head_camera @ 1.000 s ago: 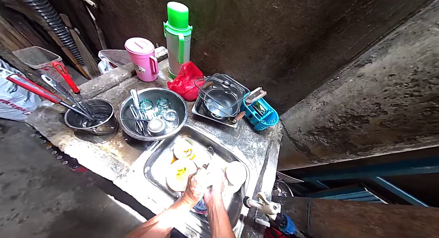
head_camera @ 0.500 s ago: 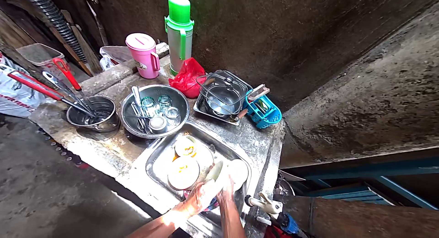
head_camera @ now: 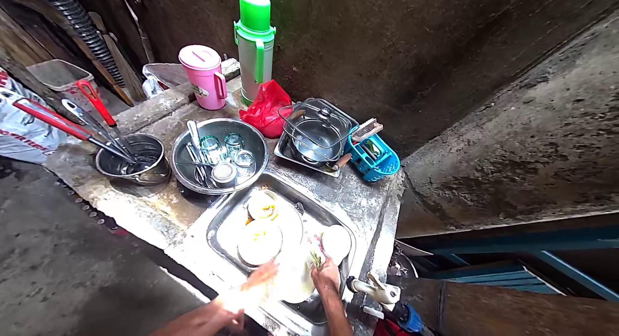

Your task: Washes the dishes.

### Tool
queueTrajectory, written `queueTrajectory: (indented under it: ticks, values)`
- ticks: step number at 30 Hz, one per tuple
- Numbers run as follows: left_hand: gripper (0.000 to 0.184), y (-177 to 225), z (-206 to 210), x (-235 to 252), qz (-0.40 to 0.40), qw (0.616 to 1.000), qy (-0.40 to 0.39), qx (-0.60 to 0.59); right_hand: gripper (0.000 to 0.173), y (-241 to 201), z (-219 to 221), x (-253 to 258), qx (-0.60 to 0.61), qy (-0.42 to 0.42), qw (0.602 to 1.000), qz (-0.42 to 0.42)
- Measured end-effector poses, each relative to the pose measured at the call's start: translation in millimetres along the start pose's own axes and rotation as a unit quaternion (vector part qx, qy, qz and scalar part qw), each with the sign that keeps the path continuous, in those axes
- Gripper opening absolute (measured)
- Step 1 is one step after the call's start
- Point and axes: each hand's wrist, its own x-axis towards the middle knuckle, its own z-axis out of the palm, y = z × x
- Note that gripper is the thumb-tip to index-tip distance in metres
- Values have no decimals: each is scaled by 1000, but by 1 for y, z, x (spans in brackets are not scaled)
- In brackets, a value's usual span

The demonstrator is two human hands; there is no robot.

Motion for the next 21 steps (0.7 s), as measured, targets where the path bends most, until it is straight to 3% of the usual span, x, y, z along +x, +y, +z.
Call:
queueTrajectory:
  ticks: [2, 3, 6, 9, 12, 16, 18, 19, 21]
  values:
    - [49, -53, -7, 30, -105, 971, 179, 115, 52, -6, 0, -3, -49, -2, 999, 11]
    - [50, -70, -22, 37, -156, 953, 211, 151, 52, -9, 0, -4, -74, -4, 997, 19]
    - [46, -74, -62, 47, -293, 931, 140, 169, 56, -8, 6, 1, -118, 3, 993, 27]
    - [40, -66, -69, 56, -304, 939, 144, 78, 63, -6, 5, 1, -92, 21, 995, 9]
    - [38, -54, -53, 66, -235, 949, 211, 21, 63, -9, 0, -8, -55, 62, 997, -7]
    - [37, -39, -38, 78, -22, 956, 281, 79, 56, -12, -2, -24, 92, 124, 984, -93]
    - [30, -40, -32, 87, 144, 904, 373, 151, 47, -12, 1, -26, 257, 128, 940, -184]
    - [31, -37, -32, 91, 185, 886, 399, 149, 46, -15, 2, -26, 320, 126, 914, -217]
    - [36, -18, -33, 89, 166, 897, 404, 71, 54, -24, 8, -18, 361, 148, 881, -267]
